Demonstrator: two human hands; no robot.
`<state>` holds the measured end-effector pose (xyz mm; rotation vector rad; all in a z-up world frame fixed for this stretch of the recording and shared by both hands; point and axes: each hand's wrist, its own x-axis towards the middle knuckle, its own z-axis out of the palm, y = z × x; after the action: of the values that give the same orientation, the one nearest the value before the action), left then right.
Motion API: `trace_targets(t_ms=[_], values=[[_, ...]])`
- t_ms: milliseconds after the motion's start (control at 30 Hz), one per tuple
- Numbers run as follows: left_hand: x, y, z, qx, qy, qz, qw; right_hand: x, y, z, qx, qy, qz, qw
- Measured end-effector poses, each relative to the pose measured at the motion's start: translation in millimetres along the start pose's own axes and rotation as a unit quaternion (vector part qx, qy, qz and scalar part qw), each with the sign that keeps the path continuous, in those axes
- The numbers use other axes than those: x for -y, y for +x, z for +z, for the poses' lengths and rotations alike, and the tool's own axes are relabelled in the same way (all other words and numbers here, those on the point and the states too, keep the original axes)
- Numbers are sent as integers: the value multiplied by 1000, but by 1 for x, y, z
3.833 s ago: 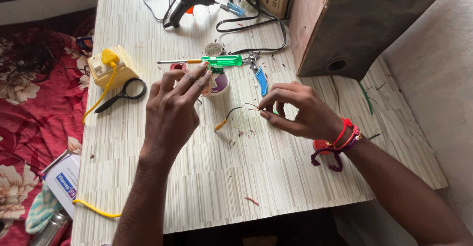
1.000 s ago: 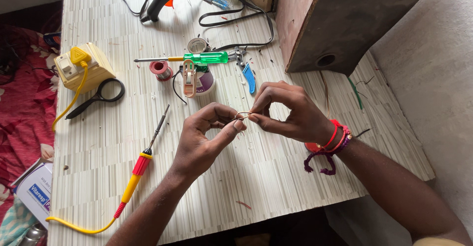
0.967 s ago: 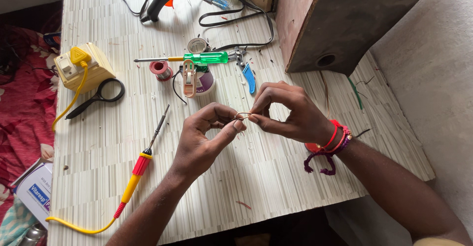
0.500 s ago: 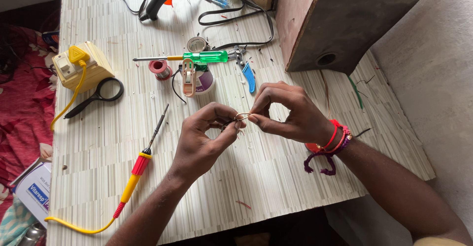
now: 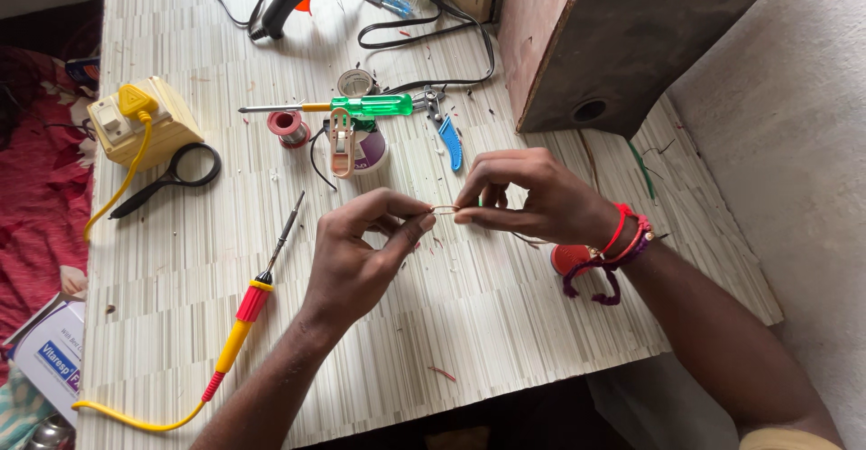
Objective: The person solders a wire to an electronic component using a soldering iron, then wraps black tape around the connection.
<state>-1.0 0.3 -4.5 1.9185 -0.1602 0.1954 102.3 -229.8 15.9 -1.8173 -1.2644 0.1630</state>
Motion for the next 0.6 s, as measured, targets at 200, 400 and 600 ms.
trace_targets(t_ms=[200, 400, 600], values=[[-9, -7, 7, 8, 160, 74, 984, 2, -1, -7, 67, -2, 64, 996], [-9, -11, 11, -26, 293, 173, 940, 1, 0, -5, 96, -22, 75, 992], [4, -12, 16, 29, 361, 172, 916, 2, 1, -3, 130, -50, 77, 987]])
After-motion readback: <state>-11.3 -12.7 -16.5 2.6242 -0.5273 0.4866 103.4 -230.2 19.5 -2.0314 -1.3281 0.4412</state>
